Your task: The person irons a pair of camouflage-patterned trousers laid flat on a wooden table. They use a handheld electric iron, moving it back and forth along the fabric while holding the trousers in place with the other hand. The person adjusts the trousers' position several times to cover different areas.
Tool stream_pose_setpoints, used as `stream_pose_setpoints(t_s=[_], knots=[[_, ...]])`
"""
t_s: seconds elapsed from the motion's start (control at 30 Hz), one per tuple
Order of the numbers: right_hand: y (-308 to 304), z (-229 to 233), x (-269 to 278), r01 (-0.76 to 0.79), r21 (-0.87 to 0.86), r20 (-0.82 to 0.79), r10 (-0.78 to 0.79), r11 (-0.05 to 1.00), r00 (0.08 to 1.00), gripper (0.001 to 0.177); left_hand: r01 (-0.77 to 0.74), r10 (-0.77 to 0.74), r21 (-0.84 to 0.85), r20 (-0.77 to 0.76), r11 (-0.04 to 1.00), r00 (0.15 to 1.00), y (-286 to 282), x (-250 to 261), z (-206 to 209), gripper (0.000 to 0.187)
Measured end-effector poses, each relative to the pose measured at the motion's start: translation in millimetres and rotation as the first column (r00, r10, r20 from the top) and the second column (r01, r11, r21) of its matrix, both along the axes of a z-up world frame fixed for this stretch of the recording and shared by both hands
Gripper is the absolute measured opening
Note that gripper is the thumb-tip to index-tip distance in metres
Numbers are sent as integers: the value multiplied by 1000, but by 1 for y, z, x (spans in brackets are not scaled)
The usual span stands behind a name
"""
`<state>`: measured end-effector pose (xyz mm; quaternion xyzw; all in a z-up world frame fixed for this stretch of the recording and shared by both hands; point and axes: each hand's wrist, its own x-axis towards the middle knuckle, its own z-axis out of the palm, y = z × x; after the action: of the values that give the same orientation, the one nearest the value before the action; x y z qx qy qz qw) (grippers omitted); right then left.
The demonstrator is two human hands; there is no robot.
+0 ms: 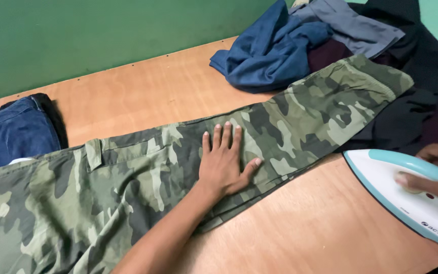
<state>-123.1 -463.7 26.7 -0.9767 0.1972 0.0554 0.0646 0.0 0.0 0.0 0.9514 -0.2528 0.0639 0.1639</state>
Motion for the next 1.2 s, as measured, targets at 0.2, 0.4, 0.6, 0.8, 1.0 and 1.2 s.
stream_pose_setpoints(t_s=[0.2, 0.4, 0.6, 0.8, 1.0, 1.2], knots=[[-42, -42, -17, 99, 212, 59, -114, 972, 992, 49, -53, 38, 115, 133, 992, 990, 31, -15, 20, 100], [45, 28, 10, -54, 554, 123, -18, 831, 992, 60, -205, 187, 146, 123, 968, 974, 103, -30, 19, 111], [226, 123, 48, -134, 490, -37, 174, 861, 984, 69, -219, 226, -63, 140, 974, 964, 117, -43, 7, 109], [267, 95, 112, -363, 279, 218, 309, 889, 926, 50, -194, 187, 41, 148, 980, 971, 132, -64, 11, 112], [230, 71, 165, -491, 107, 393, 417, 864, 819, 51, -224, 219, 39, 94, 974, 971, 150, -75, 16, 125], [248, 85, 149, -448, 263, 317, 362, 854, 876, 55, -268, 262, 73, 76, 961, 962, 147, -76, 20, 133]])
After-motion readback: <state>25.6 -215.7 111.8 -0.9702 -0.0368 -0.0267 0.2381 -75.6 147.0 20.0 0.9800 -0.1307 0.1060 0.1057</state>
